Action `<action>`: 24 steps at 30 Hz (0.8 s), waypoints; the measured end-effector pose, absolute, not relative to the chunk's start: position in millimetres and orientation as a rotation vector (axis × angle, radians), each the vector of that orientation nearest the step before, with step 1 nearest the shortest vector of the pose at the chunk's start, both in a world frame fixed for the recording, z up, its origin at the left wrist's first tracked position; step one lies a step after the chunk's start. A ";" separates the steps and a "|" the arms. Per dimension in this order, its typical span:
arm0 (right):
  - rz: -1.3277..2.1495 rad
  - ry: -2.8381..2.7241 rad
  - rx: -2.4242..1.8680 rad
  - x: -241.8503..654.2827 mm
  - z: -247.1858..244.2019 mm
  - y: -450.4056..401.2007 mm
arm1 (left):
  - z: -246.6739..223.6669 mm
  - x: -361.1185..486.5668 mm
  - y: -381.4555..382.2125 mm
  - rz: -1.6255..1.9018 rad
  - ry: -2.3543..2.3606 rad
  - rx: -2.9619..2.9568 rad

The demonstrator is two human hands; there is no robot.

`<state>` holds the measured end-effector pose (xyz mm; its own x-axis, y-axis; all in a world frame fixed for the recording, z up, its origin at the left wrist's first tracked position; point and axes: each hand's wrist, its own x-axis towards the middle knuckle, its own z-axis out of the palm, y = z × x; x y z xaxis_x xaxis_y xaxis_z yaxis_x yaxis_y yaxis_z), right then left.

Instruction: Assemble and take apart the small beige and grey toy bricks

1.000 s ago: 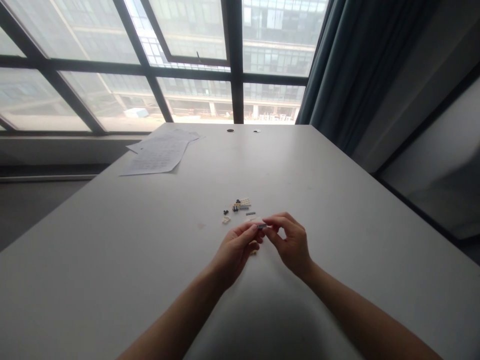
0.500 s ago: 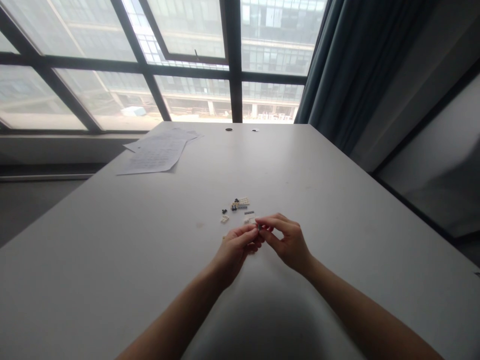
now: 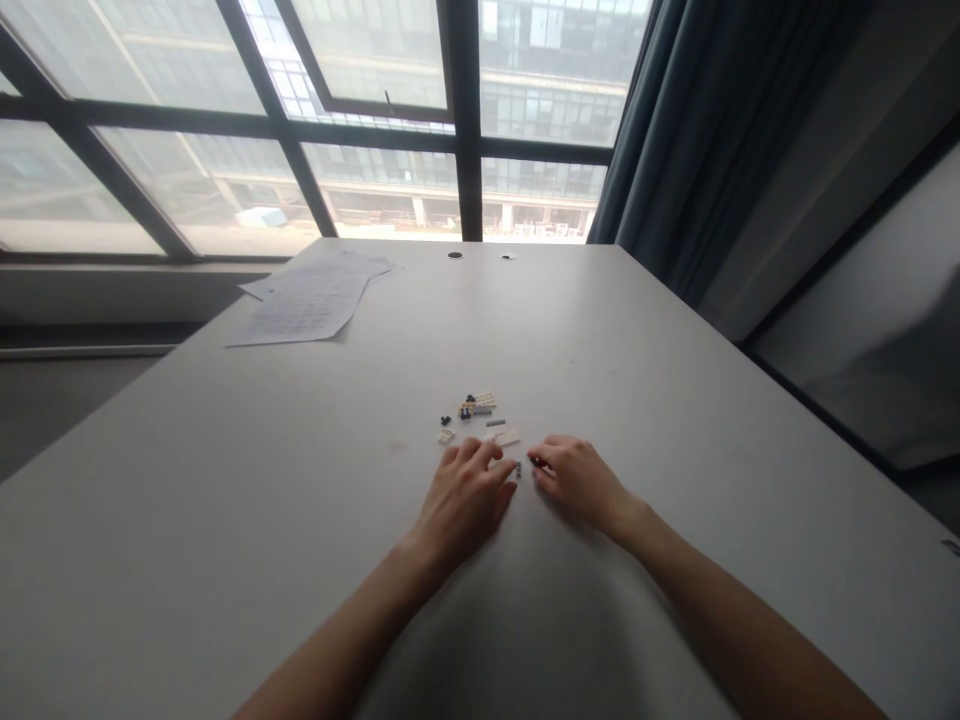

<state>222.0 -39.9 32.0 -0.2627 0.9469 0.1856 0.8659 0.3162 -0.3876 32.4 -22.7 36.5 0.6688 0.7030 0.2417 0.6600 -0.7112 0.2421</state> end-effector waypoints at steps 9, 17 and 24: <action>0.398 -2.243 -1.661 225.1 23.4 -36.4 | 27.5 34.4 -21.8 0.429 1.082 2.857; 0.552 -2.113 -1.590 233.1 19.7 -31.9 | 27.1 36.1 -22.7 0.432 1.100 2.854; 0.513 -2.083 -1.571 226.4 14.8 -33.8 | 26.5 36.3 -23.4 0.434 1.103 2.856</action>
